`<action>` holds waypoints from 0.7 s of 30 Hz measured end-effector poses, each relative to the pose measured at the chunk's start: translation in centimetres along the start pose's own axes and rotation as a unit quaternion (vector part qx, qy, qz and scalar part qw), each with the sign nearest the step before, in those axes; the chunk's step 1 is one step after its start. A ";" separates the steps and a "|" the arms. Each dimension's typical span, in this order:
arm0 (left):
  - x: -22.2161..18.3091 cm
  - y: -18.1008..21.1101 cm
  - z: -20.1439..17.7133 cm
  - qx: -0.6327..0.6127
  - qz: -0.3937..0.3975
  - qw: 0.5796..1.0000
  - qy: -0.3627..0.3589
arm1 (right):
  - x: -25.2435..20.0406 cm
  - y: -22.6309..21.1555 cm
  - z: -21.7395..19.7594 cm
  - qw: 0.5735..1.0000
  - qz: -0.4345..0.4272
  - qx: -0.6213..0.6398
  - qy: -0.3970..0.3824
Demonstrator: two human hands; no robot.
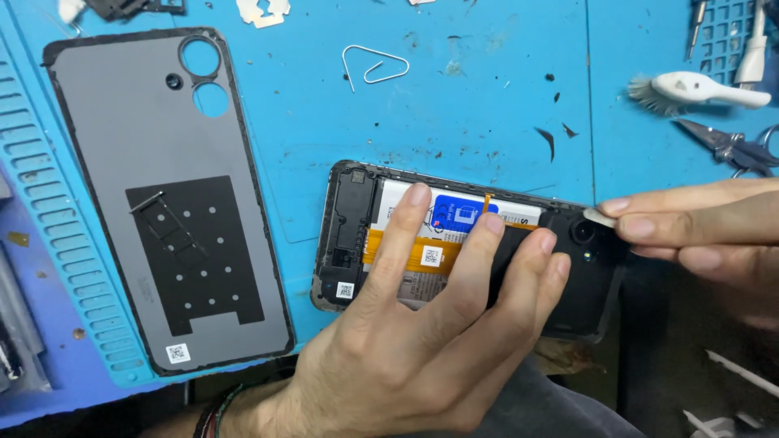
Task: Scraping adhesive residue from a mobile phone frame and cleaning the camera area using a pry tool and cotton swab.
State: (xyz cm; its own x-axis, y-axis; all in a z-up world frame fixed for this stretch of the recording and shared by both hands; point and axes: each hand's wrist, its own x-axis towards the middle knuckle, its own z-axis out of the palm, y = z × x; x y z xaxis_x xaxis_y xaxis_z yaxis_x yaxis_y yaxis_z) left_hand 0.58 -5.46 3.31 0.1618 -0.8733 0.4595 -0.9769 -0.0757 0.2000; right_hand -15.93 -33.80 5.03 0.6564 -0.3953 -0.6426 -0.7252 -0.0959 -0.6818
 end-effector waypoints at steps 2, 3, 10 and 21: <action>0.1 0.1 0.1 0.001 0.006 1.000 -0.002 | -0.2 -2.5 0.8 0.959 -0.223 -0.157 -0.079; 0.1 0.1 0.1 0.002 0.006 1.000 -0.003 | -0.3 -1.8 0.7 0.959 -0.224 -0.156 -0.079; 0.1 0.0 0.1 0.006 0.007 1.000 0.007 | -0.4 -1.3 1.4 0.985 -0.151 -0.077 -0.021; -0.3 0.1 0.2 0.000 0.010 1.000 0.005 | -0.3 -0.2 0.6 0.993 -0.114 -0.012 0.022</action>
State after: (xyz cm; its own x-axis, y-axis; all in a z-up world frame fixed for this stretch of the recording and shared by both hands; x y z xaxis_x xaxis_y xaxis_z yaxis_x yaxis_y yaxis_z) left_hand 0.43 -5.27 3.04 0.1440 -0.8695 0.4724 -0.9800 -0.0589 0.1903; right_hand -15.84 -33.10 5.19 0.7946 -0.4000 -0.4567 -0.5643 -0.2091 -0.7987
